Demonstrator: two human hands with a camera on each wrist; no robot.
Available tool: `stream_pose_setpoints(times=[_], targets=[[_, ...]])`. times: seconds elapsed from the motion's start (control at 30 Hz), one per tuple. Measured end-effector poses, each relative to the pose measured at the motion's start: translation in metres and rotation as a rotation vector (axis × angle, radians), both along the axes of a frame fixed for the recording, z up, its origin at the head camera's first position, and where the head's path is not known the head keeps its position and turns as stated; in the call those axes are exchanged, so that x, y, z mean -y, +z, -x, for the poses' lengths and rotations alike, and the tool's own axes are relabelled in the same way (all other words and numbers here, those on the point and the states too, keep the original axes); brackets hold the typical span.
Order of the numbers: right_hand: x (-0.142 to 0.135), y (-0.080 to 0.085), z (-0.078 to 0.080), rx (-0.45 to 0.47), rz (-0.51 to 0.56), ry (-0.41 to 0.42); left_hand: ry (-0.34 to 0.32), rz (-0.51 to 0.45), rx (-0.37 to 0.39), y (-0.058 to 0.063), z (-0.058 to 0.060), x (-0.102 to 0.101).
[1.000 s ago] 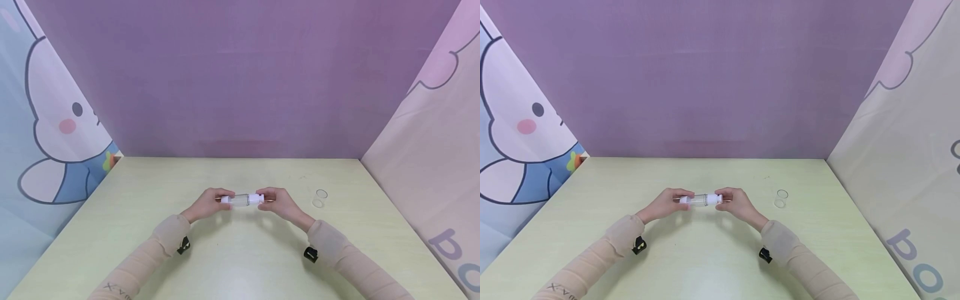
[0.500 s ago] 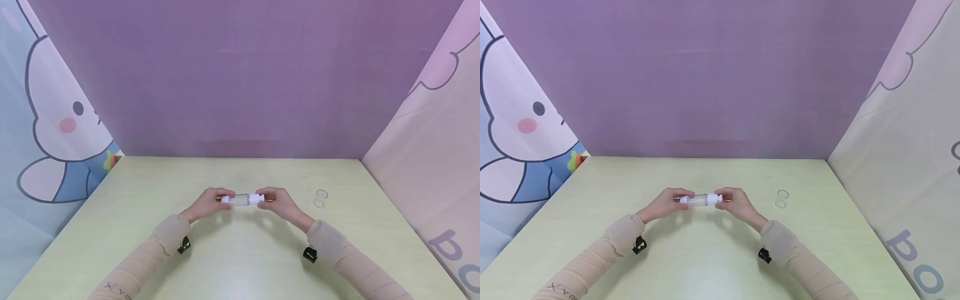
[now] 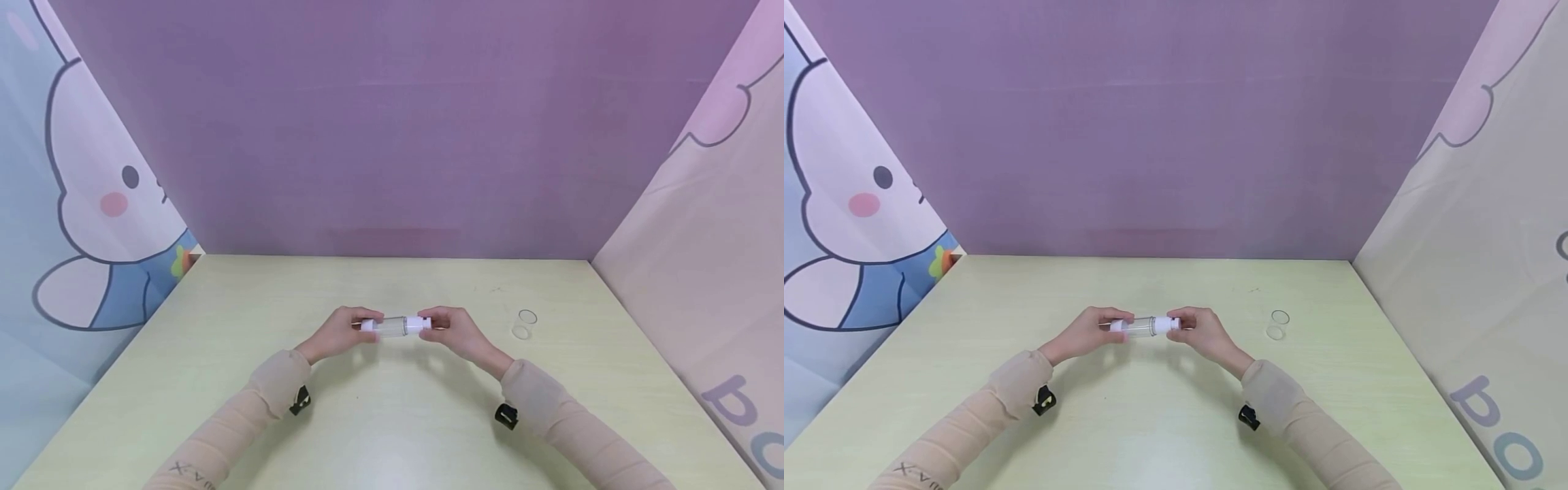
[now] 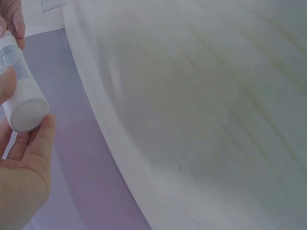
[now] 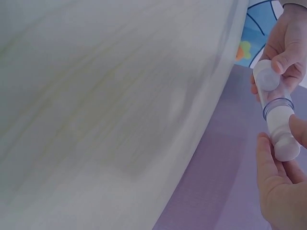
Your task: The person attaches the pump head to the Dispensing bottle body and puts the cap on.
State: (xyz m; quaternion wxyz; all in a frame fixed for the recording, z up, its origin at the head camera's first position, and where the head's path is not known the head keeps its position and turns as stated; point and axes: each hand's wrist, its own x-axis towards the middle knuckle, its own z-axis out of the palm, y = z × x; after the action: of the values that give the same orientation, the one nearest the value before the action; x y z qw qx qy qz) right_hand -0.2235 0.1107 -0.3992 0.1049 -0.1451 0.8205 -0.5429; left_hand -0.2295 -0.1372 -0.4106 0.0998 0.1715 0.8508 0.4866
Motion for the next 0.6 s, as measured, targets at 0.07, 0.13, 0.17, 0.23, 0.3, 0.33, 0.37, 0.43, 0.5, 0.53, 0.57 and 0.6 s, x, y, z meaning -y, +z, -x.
stream_pose_setpoints(times=[0.07,0.13,0.17,0.23,0.3,0.33,0.37,0.43,0.5,0.53,0.57,0.6], targets=[[0.0005,0.0000,0.0000,-0.003,-0.006,-0.003,0.008,0.004,0.002,-0.0040,0.0029,0.0005],[0.0008,-0.0003,0.0003,-0.006,-0.012,-0.007,0.007,0.007,-0.002,-0.0032,0.0027,0.0005],[0.0009,-0.0002,0.0003,-0.009,-0.015,-0.008,0.006,0.008,-0.001,-0.0030,0.0028,0.0005],[0.0011,-0.0002,0.0004,-0.011,-0.019,-0.013,0.004,0.007,0.003,-0.0024,0.0028,0.0007],[0.0013,-0.0004,0.0006,-0.010,-0.023,-0.018,0.001,0.005,0.000,-0.0023,0.0026,0.0011],[0.0014,-0.0005,0.0007,-0.009,-0.023,-0.019,0.001,0.004,0.001,-0.0024,0.0026,0.0012],[0.0015,-0.0006,0.0007,-0.006,-0.022,-0.022,0.002,0.004,0.005,-0.0023,0.0028,0.0013],[0.0016,-0.0010,0.0008,0.003,-0.020,-0.027,0.000,0.005,0.006,-0.0026,0.0029,0.0016],[0.0018,-0.0015,0.0007,0.015,-0.016,-0.031,-0.003,0.004,0.008,-0.0029,0.0032,0.0018],[0.0018,-0.0018,0.0007,0.019,-0.014,-0.031,-0.004,0.002,0.010,-0.0030,0.0033,0.0020],[0.0021,-0.0019,0.0004,0.023,-0.012,-0.031,-0.004,0.002,0.012,-0.0029,0.0031,0.0021],[0.0024,-0.0019,0.0002,0.025,-0.011,-0.031,-0.004,0.001,0.013,-0.0029,0.0031,0.0022]])
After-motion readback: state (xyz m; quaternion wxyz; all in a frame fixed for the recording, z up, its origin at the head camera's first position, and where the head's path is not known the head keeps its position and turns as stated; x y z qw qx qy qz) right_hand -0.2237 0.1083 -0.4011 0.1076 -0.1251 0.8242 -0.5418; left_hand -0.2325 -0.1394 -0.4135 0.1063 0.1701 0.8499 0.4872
